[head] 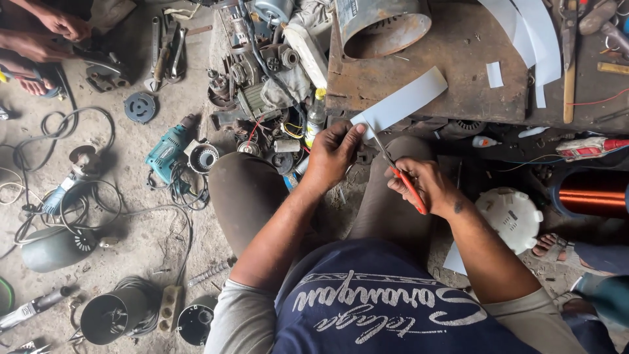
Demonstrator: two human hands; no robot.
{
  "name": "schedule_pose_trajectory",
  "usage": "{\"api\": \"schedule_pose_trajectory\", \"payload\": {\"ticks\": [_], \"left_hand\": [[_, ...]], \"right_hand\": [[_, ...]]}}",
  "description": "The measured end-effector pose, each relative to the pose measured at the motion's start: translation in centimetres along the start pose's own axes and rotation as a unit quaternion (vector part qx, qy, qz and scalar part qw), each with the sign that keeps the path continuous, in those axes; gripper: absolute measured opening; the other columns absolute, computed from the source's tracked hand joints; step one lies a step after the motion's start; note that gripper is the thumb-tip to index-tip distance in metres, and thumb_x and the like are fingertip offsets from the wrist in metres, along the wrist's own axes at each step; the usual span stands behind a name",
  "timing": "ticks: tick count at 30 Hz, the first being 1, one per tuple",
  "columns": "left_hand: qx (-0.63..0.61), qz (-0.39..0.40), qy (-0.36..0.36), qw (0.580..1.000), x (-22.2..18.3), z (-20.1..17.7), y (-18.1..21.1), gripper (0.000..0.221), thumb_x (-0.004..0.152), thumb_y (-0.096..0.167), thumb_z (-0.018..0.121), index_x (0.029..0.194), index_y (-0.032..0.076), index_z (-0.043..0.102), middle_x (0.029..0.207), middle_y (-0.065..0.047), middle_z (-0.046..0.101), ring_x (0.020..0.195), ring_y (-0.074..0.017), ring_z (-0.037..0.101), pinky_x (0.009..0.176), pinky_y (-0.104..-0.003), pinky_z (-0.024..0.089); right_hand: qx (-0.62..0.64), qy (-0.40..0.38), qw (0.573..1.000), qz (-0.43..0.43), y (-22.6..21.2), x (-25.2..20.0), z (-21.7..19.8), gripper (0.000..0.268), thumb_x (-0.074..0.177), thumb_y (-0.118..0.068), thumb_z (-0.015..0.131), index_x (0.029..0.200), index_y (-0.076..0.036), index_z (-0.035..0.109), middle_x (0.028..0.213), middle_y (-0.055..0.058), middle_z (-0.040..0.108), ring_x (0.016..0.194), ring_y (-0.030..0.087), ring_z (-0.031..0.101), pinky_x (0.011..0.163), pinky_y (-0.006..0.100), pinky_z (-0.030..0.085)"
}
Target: Cutting small rectangular insulation strips from a larger sheet using scissors for motor repair
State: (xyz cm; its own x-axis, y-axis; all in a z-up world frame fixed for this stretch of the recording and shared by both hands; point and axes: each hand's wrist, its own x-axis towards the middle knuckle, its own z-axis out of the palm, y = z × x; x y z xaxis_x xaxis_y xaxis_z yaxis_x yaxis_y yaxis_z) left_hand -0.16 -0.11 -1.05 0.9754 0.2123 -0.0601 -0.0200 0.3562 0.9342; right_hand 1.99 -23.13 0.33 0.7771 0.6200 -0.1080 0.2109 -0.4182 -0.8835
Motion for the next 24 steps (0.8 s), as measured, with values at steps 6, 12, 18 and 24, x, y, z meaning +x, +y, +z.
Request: {"api": "schedule_pose_trajectory", "payload": {"ticks": [6, 12, 18, 24], "left_hand": [[0.017, 0.009, 0.003, 1.0, 0.0, 0.0, 0.4, 0.032, 0.102, 0.022, 0.068, 0.075, 0.004, 0.065, 0.058, -0.008, 0.062, 0.046, -0.0076, 0.052, 0.045, -0.021, 0.042], [0.037, 0.03, 0.006, 0.999, 0.6, -0.1, 0.9, 0.035, 0.102, 0.024, 0.068, 0.072, 0.006, 0.065, 0.054, -0.009, 0.06, 0.048, -0.0084, 0.054, 0.047, -0.021, 0.044], [0.065, 0.046, 0.001, 0.997, 1.4, -0.6, 1.5, 0.037, 0.101, 0.023, 0.068, 0.069, 0.006, 0.065, 0.051, -0.007, 0.058, 0.048, -0.009, 0.053, 0.049, -0.022, 0.043], [0.08, 0.066, -0.001, 0.995, 1.3, -0.2, 2.6, 0.039, 0.103, 0.023, 0.067, 0.067, 0.007, 0.064, 0.049, -0.005, 0.055, 0.05, -0.0078, 0.049, 0.05, -0.023, 0.041]], "right_hand": [[0.002, 0.01, 1.0, -0.006, -0.7, 0.4, 0.1, 0.039, 0.093, -0.04, 0.073, 0.08, -0.005, 0.065, 0.05, 0.009, 0.057, 0.048, 0.022, 0.07, 0.041, 0.03, 0.052], [0.006, 0.026, 1.0, 0.003, -1.4, 0.7, 0.6, 0.031, 0.095, -0.027, 0.071, 0.076, -0.005, 0.062, 0.045, 0.008, 0.052, 0.04, 0.02, 0.066, 0.038, 0.028, 0.05], [-0.027, 0.017, 0.999, -0.006, -3.2, 3.0, 0.0, 0.03, 0.094, -0.025, 0.072, 0.073, -0.006, 0.061, 0.042, 0.007, 0.054, 0.039, 0.02, 0.065, 0.038, 0.029, 0.048], [-0.017, 0.032, 0.999, 0.002, -2.1, 4.4, 0.1, 0.031, 0.097, -0.027, 0.068, 0.076, -0.006, 0.061, 0.039, 0.006, 0.054, 0.038, 0.019, 0.062, 0.04, 0.029, 0.047]]}}
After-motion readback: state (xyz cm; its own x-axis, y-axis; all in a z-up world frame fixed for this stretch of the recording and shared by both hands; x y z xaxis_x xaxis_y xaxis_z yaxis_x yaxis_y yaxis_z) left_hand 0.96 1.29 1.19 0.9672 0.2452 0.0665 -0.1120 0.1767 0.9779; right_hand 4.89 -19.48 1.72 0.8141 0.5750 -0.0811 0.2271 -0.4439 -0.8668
